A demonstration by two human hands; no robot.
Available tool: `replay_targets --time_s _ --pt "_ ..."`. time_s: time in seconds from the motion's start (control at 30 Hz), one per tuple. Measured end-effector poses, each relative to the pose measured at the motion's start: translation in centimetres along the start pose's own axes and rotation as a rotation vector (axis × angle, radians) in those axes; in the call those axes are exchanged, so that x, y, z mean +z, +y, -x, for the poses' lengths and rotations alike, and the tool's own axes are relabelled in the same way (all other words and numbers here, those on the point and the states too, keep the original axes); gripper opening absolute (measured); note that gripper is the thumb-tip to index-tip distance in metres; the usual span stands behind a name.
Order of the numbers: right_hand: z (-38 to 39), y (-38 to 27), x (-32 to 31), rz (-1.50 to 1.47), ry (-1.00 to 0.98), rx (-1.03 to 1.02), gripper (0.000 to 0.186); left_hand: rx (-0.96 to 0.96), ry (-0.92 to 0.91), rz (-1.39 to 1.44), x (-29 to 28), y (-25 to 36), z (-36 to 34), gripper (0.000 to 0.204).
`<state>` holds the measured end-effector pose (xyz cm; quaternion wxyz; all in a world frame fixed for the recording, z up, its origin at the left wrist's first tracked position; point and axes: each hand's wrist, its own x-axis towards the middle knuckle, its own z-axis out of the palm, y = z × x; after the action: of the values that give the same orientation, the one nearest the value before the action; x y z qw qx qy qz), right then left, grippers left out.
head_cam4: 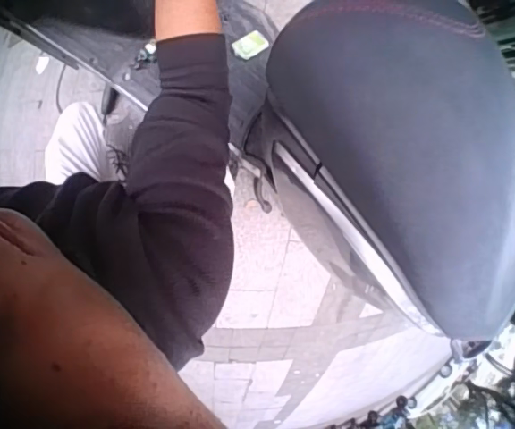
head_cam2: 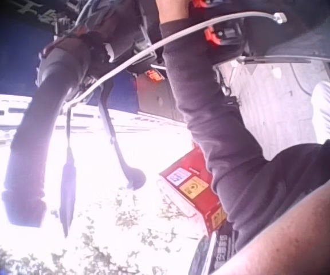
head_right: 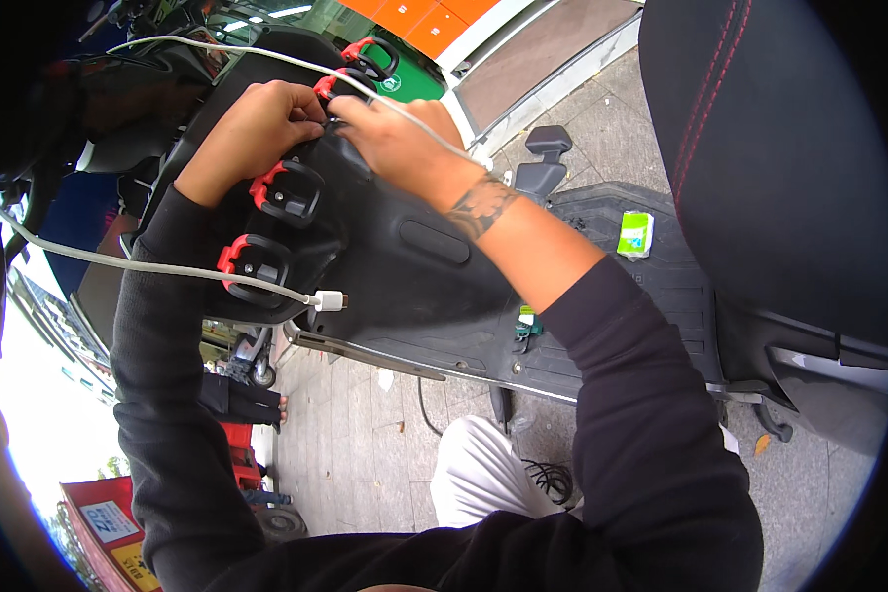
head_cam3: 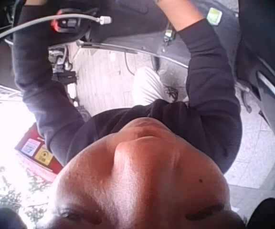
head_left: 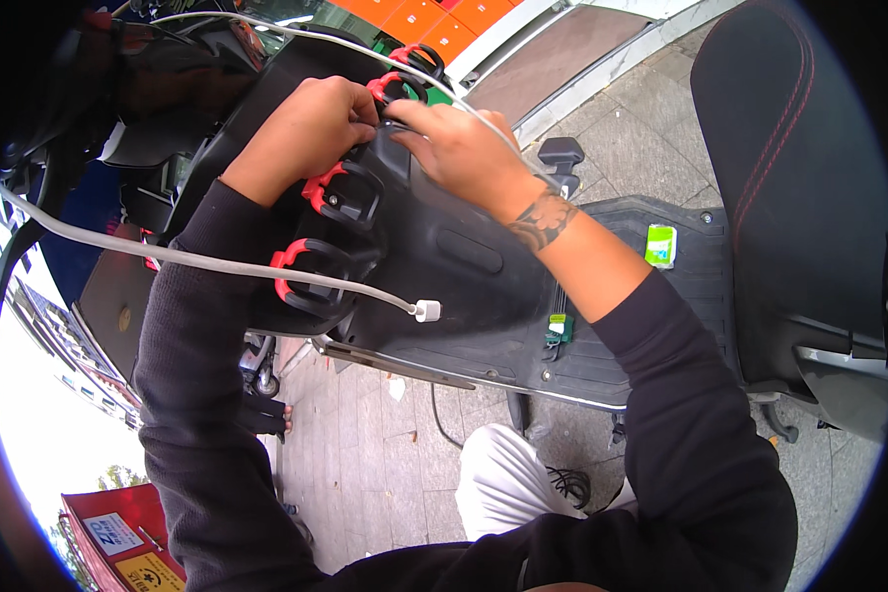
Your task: The person installs a multi-slot phone holder onto the front panel of a scooter. They route a charging cable through the holder, then use an Allen key to tighten the mounting bolts and secure the accessory in place.
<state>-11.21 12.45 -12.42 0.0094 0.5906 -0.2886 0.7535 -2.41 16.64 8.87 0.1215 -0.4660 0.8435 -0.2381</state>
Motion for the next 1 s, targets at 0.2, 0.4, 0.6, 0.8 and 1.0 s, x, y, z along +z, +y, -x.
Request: replay_targets --time_s 0.2,0.4,0.6,0.8,1.0 --pt "1.5 3.0 0.7 -0.394 -0.087 0.232 0.031 0.026 0.014 -0.029 0.1 0.1 -0.1 0.018" --pt "1.6 3.3 2.1 -0.715 -0.182 0.560 0.026 0.057 -0.025 -0.051 -0.6 0.5 -0.3 0.024" --pt "2.5 2.9 2.8 -0.867 -0.130 0.596 0.028 -0.182 -0.003 0.048 0.0 1.2 -0.8 0.053" --pt "2.6 2.4 4.3 -0.904 -0.012 0.606 0.028 -0.203 0.031 0.050 0.8 0.7 -1.1 0.048" --pt "2.8 2.2 3.8 -0.443 0.018 0.283 0.033 -0.152 0.052 0.051 1.0 -0.2 -1.4 0.054"
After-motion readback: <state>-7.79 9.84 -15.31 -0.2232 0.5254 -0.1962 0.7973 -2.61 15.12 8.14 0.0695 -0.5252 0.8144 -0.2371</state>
